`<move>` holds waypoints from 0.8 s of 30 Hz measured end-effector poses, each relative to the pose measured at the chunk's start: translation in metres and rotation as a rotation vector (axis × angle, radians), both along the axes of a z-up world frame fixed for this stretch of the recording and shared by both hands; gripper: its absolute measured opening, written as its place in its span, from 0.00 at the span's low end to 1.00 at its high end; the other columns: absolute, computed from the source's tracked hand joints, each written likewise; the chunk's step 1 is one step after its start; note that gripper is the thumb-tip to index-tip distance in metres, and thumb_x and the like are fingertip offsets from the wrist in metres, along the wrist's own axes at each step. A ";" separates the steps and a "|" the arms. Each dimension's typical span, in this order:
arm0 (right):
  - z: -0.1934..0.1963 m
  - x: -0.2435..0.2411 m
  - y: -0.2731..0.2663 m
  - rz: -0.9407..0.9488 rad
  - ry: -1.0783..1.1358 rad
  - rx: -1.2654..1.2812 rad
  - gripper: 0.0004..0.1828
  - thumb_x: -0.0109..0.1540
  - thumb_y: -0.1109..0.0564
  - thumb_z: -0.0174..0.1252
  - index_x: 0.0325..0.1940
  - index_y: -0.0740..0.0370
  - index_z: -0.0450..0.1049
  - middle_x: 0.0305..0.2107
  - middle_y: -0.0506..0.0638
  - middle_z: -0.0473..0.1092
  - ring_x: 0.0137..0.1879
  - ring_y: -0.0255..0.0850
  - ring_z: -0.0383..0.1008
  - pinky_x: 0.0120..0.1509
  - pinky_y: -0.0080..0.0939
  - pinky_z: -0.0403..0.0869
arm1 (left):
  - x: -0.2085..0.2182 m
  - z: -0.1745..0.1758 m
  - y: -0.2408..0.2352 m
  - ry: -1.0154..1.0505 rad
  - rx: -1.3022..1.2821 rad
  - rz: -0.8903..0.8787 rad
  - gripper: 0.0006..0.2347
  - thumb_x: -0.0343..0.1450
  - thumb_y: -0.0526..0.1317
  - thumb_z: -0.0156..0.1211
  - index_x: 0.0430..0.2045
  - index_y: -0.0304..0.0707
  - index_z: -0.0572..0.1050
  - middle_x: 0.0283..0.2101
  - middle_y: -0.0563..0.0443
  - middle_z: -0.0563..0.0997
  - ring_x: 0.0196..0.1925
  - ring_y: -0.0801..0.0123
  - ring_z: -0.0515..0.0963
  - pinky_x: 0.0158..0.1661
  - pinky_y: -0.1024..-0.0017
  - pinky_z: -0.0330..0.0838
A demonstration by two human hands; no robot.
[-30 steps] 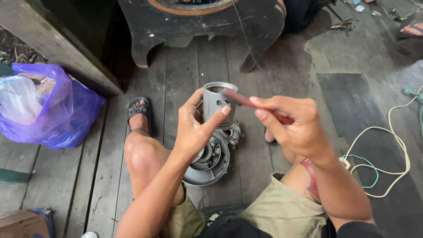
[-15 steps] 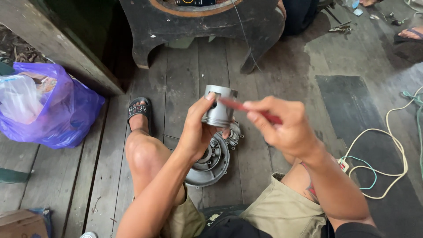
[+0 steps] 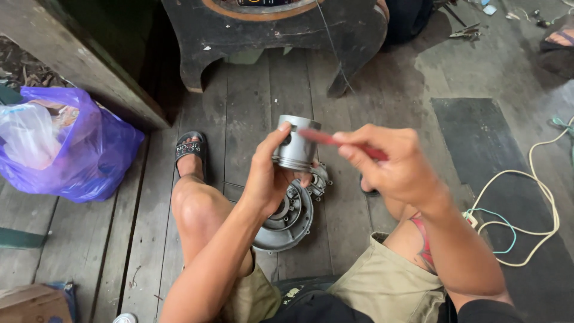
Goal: Cleaning and smoothing a motorcycle piston using a small abrasive tool
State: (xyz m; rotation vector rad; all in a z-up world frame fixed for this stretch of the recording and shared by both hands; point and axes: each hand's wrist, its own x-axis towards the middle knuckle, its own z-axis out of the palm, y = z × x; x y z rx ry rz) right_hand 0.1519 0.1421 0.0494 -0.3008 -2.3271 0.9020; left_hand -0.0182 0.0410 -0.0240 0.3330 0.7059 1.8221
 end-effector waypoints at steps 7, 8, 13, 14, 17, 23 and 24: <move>0.003 -0.005 -0.002 0.099 -0.089 0.086 0.06 0.64 0.62 0.61 0.44 0.59 0.82 0.27 0.54 0.80 0.20 0.44 0.77 0.26 0.38 0.74 | -0.004 -0.008 0.002 -0.021 -0.043 0.016 0.16 0.72 0.47 0.59 0.34 0.27 0.71 0.28 0.35 0.78 0.25 0.47 0.81 0.15 0.66 0.69; 0.004 -0.004 0.001 0.067 -0.091 0.101 0.06 0.64 0.62 0.61 0.45 0.60 0.81 0.29 0.55 0.80 0.25 0.48 0.80 0.29 0.42 0.75 | -0.005 -0.009 0.003 -0.019 -0.041 0.017 0.15 0.73 0.47 0.59 0.34 0.27 0.70 0.29 0.32 0.78 0.26 0.45 0.81 0.15 0.65 0.70; -0.003 0.001 0.011 0.006 -0.071 0.011 0.06 0.67 0.62 0.58 0.46 0.60 0.80 0.29 0.50 0.81 0.15 0.33 0.72 0.23 0.30 0.71 | -0.003 -0.005 0.001 0.010 -0.062 0.006 0.15 0.73 0.46 0.57 0.35 0.26 0.72 0.32 0.29 0.80 0.27 0.45 0.83 0.16 0.65 0.72; -0.003 0.000 0.010 0.015 -0.063 0.047 0.06 0.66 0.62 0.59 0.46 0.61 0.80 0.32 0.51 0.81 0.23 0.40 0.78 0.28 0.35 0.74 | -0.003 -0.005 0.002 0.004 -0.062 0.013 0.16 0.73 0.46 0.57 0.35 0.26 0.72 0.32 0.30 0.80 0.27 0.45 0.83 0.16 0.64 0.72; -0.004 -0.002 0.008 0.025 -0.066 0.075 0.06 0.66 0.61 0.59 0.45 0.61 0.80 0.33 0.51 0.82 0.26 0.43 0.77 0.29 0.38 0.73 | -0.004 -0.009 0.003 -0.005 -0.070 0.019 0.16 0.73 0.46 0.58 0.37 0.26 0.72 0.32 0.30 0.80 0.28 0.45 0.82 0.17 0.63 0.73; -0.002 -0.004 0.007 0.024 -0.085 0.063 0.06 0.67 0.59 0.59 0.45 0.58 0.80 0.30 0.50 0.81 0.18 0.39 0.65 0.24 0.35 0.67 | -0.002 0.001 0.000 0.010 -0.076 0.020 0.17 0.73 0.47 0.57 0.40 0.24 0.72 0.33 0.29 0.80 0.29 0.45 0.82 0.19 0.63 0.74; -0.001 -0.004 0.007 0.020 -0.086 0.058 0.06 0.67 0.59 0.59 0.45 0.57 0.80 0.30 0.49 0.81 0.18 0.38 0.64 0.23 0.35 0.67 | -0.001 0.003 0.000 0.016 -0.074 0.023 0.17 0.73 0.47 0.57 0.40 0.24 0.72 0.33 0.28 0.80 0.29 0.45 0.82 0.19 0.62 0.74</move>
